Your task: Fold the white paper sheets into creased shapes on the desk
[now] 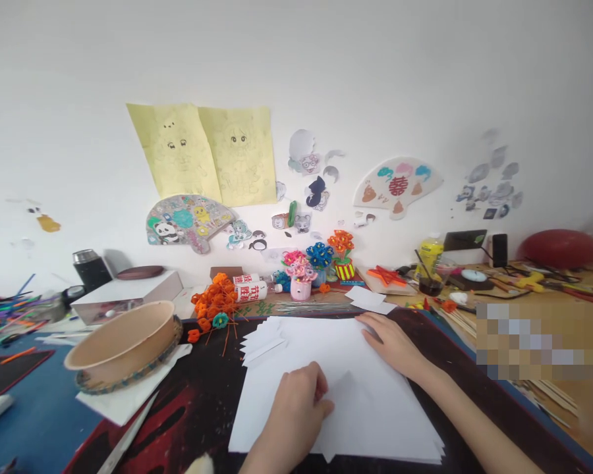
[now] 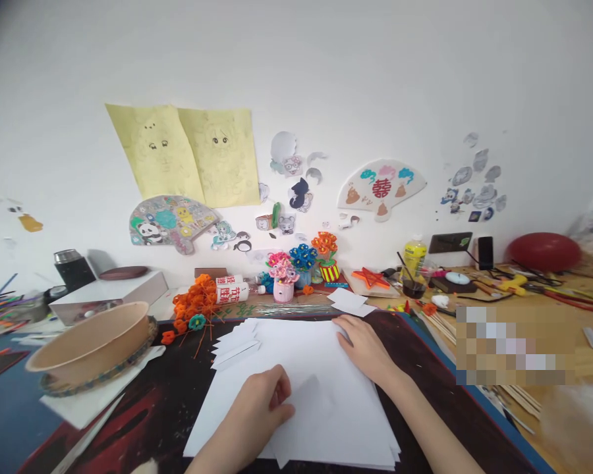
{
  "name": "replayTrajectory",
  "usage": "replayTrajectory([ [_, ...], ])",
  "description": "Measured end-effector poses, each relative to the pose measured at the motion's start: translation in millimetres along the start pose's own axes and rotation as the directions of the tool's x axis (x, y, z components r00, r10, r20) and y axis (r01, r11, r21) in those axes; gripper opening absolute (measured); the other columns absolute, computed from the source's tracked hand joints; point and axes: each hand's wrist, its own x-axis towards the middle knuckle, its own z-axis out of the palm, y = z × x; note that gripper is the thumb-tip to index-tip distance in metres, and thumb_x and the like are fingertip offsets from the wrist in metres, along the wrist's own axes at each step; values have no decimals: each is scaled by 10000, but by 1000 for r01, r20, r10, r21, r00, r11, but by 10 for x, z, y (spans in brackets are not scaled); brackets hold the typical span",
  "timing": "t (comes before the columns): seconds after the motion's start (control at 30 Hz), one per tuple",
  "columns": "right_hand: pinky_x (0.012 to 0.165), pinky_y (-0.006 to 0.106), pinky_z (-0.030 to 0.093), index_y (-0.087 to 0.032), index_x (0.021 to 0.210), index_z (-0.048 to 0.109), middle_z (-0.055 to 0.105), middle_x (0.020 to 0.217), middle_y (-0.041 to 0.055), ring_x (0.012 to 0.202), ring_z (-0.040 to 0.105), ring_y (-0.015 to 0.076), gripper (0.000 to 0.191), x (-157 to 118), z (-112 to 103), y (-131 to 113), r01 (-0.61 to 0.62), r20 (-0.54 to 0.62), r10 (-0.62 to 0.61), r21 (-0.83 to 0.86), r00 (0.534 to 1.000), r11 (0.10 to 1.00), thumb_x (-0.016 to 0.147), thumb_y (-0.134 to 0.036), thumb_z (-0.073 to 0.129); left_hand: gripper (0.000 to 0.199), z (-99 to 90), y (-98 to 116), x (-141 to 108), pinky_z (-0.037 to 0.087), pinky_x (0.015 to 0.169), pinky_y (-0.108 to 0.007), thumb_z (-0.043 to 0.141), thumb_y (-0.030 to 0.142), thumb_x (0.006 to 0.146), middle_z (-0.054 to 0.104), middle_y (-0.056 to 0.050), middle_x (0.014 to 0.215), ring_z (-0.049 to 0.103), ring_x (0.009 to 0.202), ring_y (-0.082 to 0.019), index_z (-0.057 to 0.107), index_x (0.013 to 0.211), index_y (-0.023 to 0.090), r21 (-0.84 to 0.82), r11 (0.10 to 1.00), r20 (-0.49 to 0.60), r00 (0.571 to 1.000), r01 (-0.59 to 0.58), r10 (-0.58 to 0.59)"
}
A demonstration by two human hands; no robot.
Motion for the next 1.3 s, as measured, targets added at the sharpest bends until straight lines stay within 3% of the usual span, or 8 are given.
replayTrajectory([
  [0.13, 1013, 455, 427, -214, 1247, 595, 603, 1298, 101, 1209, 542, 266, 404, -5, 2, 14, 17, 1, -17, -14, 1000, 1000, 906, -312, 401, 107, -72, -41, 16, 424, 783, -291, 608, 195, 796, 698, 16, 890, 625, 863, -178, 649, 889, 228, 66, 998, -123, 992, 5, 3],
  [0.2, 1008, 467, 429, -210, 1260, 581, 601, 1299, 107, 1212, 538, 271, 412, -11, 17, 24, 22, 2, -22, -22, 1000, 1000, 910, -317, 392, 162, -184, -127, 41, 418, 840, -314, 593, 209, 818, 693, -13, 1000, 613, 969, -199, 642, 971, 223, 188, 981, -207, 978, 51, -11],
  [0.33, 997, 466, 440, -204, 1248, 586, 594, 1305, 110, 1218, 533, 274, 409, -20, 44, 43, 30, 8, -29, -38, 1000, 999, 916, -317, 375, 352, -416, -415, 123, 363, 941, -403, 533, 235, 855, 594, -114, 1246, 504, 1175, -277, 543, 1201, 167, 251, 956, -313, 947, 153, -69],
  [0.43, 998, 458, 439, -201, 1233, 593, 593, 1307, 108, 1221, 531, 271, 404, -21, 58, 56, 29, 11, -28, -41, 1000, 999, 917, -318, 371, 582, -510, -627, 201, 290, 1026, -419, 619, 276, 787, 484, -131, 1400, 395, 1303, -288, 427, 1328, 173, 275, 947, -322, 944, 167, -73],
  [0.53, 996, 459, 440, -199, 1232, 594, 597, 1301, 106, 1214, 536, 270, 403, -22, 69, 69, 25, 4, -25, -40, 1000, 999, 916, -315, 372, 715, -538, -774, 291, 269, 1046, -397, 669, 316, 730, 473, -122, 1424, 395, 1324, -271, 371, 1370, 196, 276, 951, -280, 958, 139, -59],
  [0.8, 990, 457, 449, -215, 1234, 597, 603, 1296, 94, 1201, 547, 265, 397, -23, 76, 105, 32, 7, -32, -54, 999, 998, 926, -332, 375, 617, -513, -904, 408, 268, 1018, -386, 611, 349, 785, 628, -59, 1236, 530, 1180, -231, 384, 1345, 226, 249, 966, -259, 966, 73, -6],
  [1.3, 1041, 472, 423, -207, 1250, 590, 588, 1324, 99, 1223, 540, 276, 406, -22, 59, 111, 50, 42, -48, -48, 998, 998, 922, -322, 380, 359, -434, -727, 283, 333, 877, -369, 518, 247, 858, 657, -80, 1148, 575, 1078, -251, 526, 1213, 189, 382, 915, -293, 956, 130, -13],
])
